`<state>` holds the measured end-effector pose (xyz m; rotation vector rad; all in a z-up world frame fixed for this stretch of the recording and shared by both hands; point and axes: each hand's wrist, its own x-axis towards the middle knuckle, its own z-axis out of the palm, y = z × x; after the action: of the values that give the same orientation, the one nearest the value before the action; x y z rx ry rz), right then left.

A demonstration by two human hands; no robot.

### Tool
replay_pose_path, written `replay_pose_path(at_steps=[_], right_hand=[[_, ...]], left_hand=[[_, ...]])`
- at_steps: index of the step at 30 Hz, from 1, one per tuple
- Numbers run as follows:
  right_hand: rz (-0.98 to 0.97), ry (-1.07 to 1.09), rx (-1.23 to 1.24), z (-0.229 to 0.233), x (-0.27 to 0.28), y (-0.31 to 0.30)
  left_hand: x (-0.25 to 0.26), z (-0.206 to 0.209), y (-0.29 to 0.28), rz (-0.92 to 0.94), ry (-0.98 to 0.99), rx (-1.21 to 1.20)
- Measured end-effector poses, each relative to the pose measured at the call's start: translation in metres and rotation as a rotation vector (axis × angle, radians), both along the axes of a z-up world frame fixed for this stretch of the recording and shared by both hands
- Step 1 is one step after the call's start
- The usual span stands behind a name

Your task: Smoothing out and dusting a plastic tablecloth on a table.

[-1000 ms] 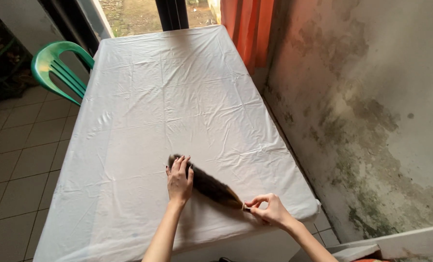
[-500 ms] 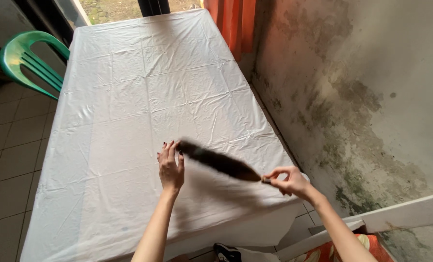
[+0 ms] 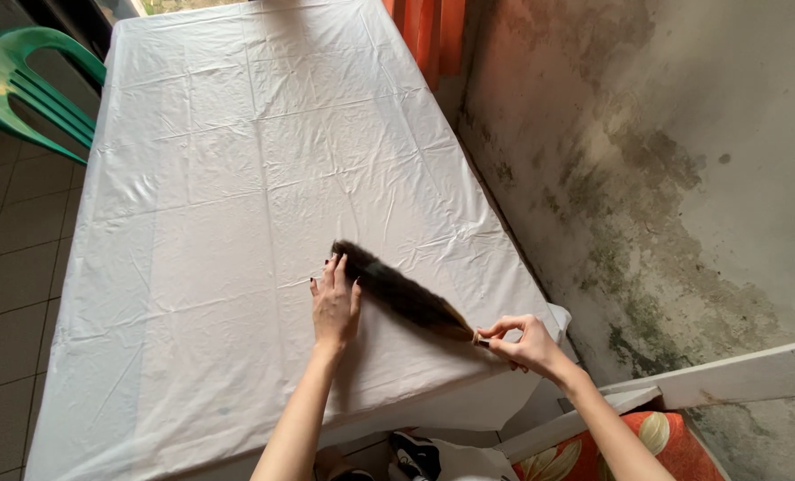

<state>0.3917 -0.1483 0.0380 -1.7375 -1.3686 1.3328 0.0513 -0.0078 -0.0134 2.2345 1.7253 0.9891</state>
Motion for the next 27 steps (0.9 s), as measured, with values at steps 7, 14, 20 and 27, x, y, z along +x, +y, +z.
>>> replay_pose_path(at_steps=[7, 14, 20, 27], right_hand=[[0.141, 0.049, -0.010, -0.003, 0.010, -0.005], [-0.069, -0.005, 0.141, -0.039, -0.009, -0.026], [-0.291, -0.221, 0.205, -0.059, 0.044, -0.051], [-0.637, -0.329, 0.212, -0.023, 0.064, -0.032]], left_hand=[[-0.001, 0.001, 0.007, 0.034, -0.044, 0.023], [0.006, 0.007, 0.001, 0.077, -0.094, 0.055], [0.009, -0.016, -0.003, -0.020, 0.160, -0.039], [0.012, -0.016, -0.004, -0.037, 0.232, -0.131]])
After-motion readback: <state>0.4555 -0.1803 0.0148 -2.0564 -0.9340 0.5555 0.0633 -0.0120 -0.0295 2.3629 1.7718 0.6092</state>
